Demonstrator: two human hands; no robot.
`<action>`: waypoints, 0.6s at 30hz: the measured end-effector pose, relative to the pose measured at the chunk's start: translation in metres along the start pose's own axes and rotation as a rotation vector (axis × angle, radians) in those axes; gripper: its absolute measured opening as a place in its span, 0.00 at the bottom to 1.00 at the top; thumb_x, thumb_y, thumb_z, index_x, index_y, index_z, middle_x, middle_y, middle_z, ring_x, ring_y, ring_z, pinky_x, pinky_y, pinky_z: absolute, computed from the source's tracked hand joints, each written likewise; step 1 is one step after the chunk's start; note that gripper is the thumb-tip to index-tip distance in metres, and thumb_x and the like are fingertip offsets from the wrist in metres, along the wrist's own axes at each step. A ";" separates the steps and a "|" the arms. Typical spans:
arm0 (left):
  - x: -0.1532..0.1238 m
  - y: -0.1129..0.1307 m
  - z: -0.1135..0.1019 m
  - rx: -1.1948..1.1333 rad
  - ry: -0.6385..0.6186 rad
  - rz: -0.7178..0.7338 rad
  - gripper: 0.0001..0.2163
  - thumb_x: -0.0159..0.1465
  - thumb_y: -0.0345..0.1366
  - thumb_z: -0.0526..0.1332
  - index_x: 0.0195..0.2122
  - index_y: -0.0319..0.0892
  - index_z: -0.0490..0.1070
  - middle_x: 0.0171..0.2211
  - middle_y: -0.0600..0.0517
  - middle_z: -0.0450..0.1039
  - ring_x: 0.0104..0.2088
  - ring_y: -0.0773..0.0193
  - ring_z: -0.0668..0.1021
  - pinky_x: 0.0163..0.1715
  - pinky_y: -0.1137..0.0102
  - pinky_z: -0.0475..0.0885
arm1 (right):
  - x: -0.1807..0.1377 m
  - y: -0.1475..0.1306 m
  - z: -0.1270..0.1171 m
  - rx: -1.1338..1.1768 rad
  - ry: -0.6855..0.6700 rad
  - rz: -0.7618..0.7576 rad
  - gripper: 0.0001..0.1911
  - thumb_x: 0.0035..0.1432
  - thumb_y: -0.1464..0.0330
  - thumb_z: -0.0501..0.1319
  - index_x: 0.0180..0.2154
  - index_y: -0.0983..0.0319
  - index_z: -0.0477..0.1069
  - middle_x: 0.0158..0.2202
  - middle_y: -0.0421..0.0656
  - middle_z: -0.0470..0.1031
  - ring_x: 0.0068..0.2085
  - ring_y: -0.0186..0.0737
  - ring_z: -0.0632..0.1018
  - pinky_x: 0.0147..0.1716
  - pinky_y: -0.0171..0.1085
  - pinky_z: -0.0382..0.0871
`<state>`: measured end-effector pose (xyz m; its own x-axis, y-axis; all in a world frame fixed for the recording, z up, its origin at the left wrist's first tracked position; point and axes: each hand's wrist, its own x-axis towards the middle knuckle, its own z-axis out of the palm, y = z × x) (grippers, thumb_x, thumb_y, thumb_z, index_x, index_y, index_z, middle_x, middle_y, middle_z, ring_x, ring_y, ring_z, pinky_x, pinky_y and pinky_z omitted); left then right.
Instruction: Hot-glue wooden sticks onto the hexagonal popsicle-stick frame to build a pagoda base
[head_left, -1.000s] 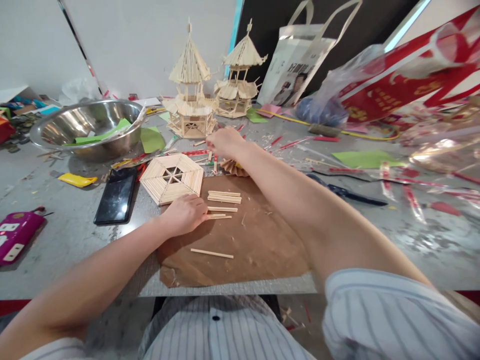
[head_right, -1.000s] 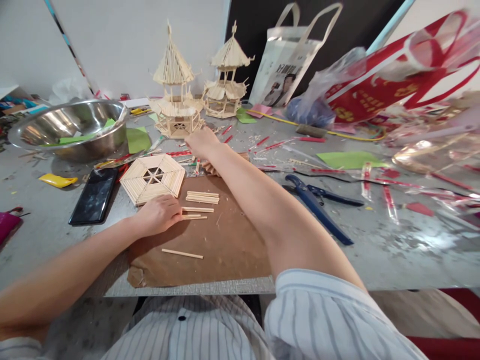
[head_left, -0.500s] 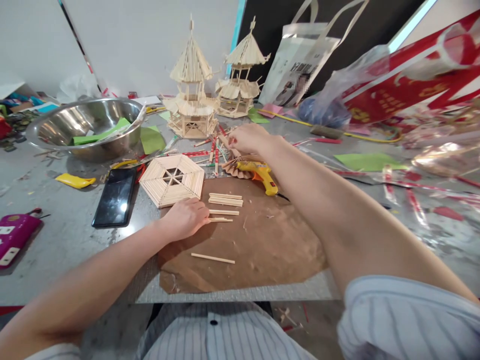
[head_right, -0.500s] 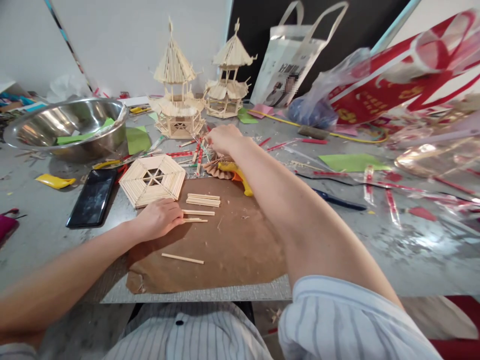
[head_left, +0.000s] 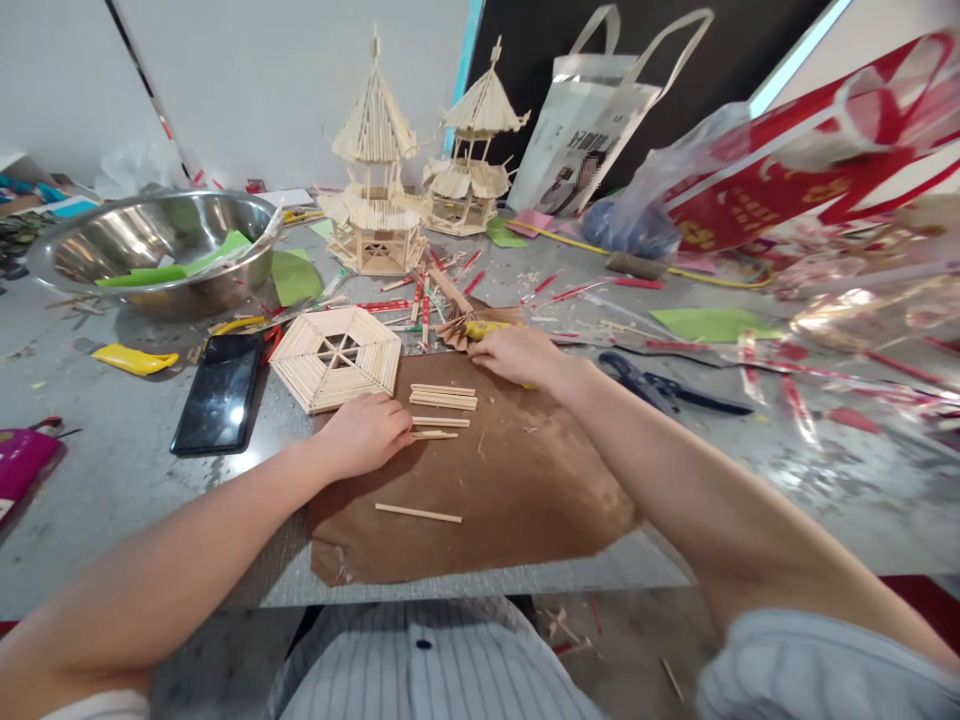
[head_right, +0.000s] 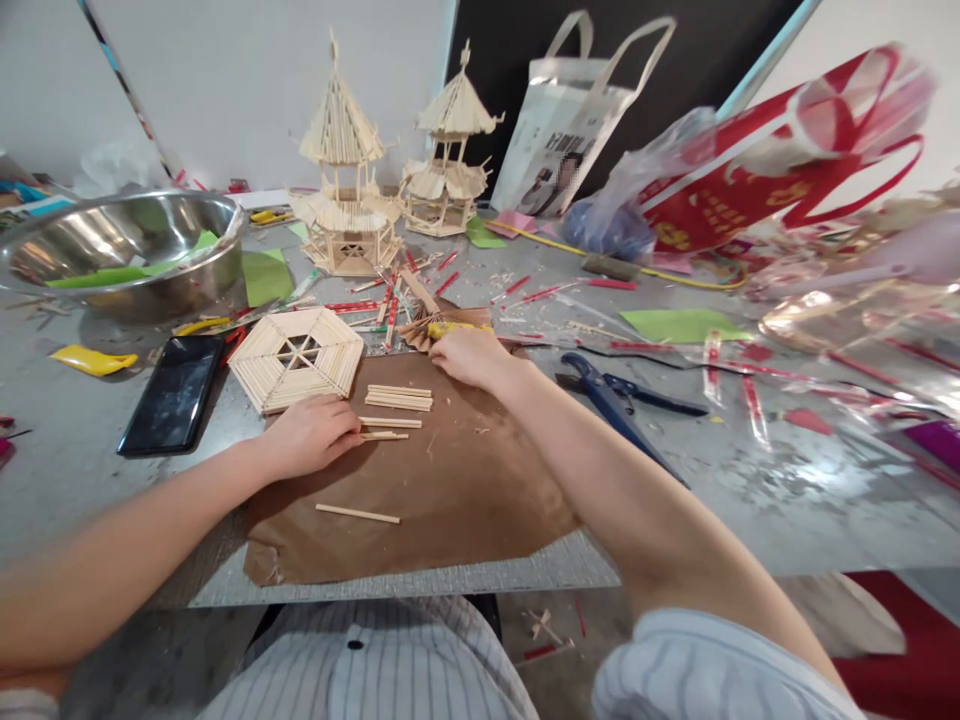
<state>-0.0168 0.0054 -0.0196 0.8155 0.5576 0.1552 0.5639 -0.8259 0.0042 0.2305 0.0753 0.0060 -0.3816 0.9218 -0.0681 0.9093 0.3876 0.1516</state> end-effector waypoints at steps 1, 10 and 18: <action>0.000 0.000 0.000 -0.001 -0.002 0.003 0.12 0.64 0.38 0.51 0.30 0.38 0.69 0.29 0.48 0.72 0.34 0.61 0.72 0.35 0.68 0.64 | -0.002 -0.005 0.003 -0.010 0.021 -0.015 0.17 0.58 0.65 0.49 0.40 0.55 0.75 0.42 0.44 0.76 0.41 0.44 0.75 0.34 0.38 0.63; -0.001 -0.002 0.001 -0.036 0.015 0.009 0.13 0.64 0.38 0.50 0.28 0.38 0.68 0.28 0.49 0.71 0.32 0.63 0.71 0.34 0.69 0.63 | 0.023 -0.019 -0.033 -0.016 0.207 0.046 0.19 0.58 0.61 0.47 0.42 0.55 0.73 0.40 0.46 0.76 0.39 0.47 0.76 0.33 0.41 0.64; -0.003 -0.002 0.001 -0.042 0.028 0.005 0.11 0.64 0.38 0.50 0.29 0.38 0.67 0.29 0.49 0.70 0.32 0.64 0.70 0.33 0.70 0.63 | 0.108 -0.012 -0.044 -0.003 0.036 0.245 0.24 0.49 0.64 0.59 0.49 0.65 0.69 0.47 0.55 0.72 0.47 0.53 0.72 0.40 0.43 0.65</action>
<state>-0.0205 0.0054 -0.0214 0.8139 0.5516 0.1825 0.5536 -0.8316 0.0448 0.1707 0.1705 0.0399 -0.1553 0.9878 0.0063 0.9750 0.1523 0.1618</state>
